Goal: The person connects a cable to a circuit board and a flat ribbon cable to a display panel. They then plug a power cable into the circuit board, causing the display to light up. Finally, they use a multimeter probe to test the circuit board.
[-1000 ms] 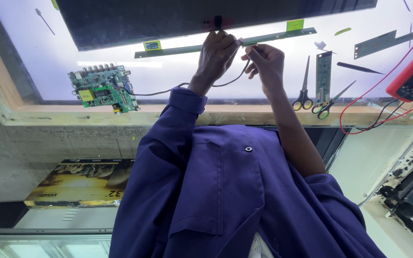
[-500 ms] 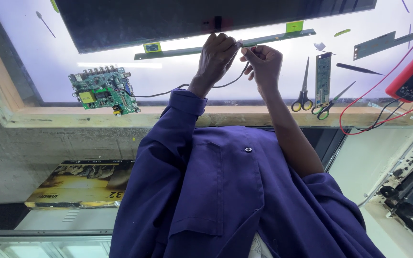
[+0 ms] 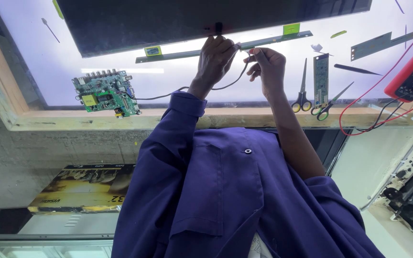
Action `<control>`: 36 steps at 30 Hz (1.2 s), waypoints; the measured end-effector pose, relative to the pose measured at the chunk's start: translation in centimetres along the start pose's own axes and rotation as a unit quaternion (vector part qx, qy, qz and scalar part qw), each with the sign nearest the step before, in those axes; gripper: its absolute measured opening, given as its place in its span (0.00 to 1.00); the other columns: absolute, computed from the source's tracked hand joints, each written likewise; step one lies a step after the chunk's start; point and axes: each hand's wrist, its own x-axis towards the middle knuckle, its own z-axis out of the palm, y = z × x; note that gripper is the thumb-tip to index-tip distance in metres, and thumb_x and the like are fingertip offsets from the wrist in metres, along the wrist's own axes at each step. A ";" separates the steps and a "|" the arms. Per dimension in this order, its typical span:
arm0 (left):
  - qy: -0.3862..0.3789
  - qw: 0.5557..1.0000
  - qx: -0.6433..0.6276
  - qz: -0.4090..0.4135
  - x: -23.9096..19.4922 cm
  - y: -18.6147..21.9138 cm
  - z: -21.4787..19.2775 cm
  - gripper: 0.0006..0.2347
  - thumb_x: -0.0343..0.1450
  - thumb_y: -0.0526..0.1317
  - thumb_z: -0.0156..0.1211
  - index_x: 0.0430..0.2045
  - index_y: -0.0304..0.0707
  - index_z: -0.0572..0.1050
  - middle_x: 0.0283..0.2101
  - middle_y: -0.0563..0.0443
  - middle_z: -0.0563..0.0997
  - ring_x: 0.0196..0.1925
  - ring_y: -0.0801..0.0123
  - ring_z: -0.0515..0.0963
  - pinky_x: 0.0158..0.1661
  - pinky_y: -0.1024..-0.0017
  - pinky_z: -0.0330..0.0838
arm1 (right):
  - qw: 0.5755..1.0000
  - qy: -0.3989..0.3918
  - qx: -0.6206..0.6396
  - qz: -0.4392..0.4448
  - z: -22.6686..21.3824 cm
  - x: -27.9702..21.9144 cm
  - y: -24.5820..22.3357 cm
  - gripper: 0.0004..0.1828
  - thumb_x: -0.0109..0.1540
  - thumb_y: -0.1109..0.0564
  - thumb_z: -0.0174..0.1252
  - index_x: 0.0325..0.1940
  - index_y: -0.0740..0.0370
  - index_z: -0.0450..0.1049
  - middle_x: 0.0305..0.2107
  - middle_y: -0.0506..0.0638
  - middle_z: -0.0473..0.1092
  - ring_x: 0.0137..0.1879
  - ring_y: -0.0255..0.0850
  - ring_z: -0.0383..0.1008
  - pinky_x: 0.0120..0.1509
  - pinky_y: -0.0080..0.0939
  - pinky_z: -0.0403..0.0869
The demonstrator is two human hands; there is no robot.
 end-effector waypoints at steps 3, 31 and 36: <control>-0.002 1.000 0.000 -0.001 0.0 0.0 0.0 0.05 0.67 0.32 0.68 0.28 0.39 0.76 0.28 0.55 0.74 0.28 0.69 0.69 0.29 0.71 0.62 | 1.000 0.013 -0.005 -0.004 0.1 0.2 0.2 0.11 0.65 0.55 0.57 0.38 0.68 0.77 0.27 0.56 0.78 0.19 0.36 0.74 0.18 0.27 0.70; 0.010 1.000 -0.009 0.015 0.4 0.2 -0.4 0.02 0.69 0.32 0.65 0.28 0.37 0.77 0.29 0.54 0.77 0.30 0.67 0.72 0.30 0.70 0.63 | 0.997 0.042 -0.054 -0.031 1.6 -0.1 -0.1 0.08 0.60 0.59 0.65 0.33 0.68 0.78 0.22 0.54 0.77 0.15 0.33 0.72 0.15 0.25 0.67; 0.009 1.000 -0.010 0.015 0.3 0.2 -0.4 0.02 0.69 0.32 0.65 0.30 0.36 0.78 0.30 0.54 0.77 0.31 0.65 0.72 0.30 0.69 0.64 | 0.996 0.055 -0.062 -0.039 1.9 -0.2 -0.5 0.08 0.60 0.59 0.65 0.30 0.67 0.78 0.20 0.53 0.77 0.13 0.33 0.70 0.13 0.25 0.65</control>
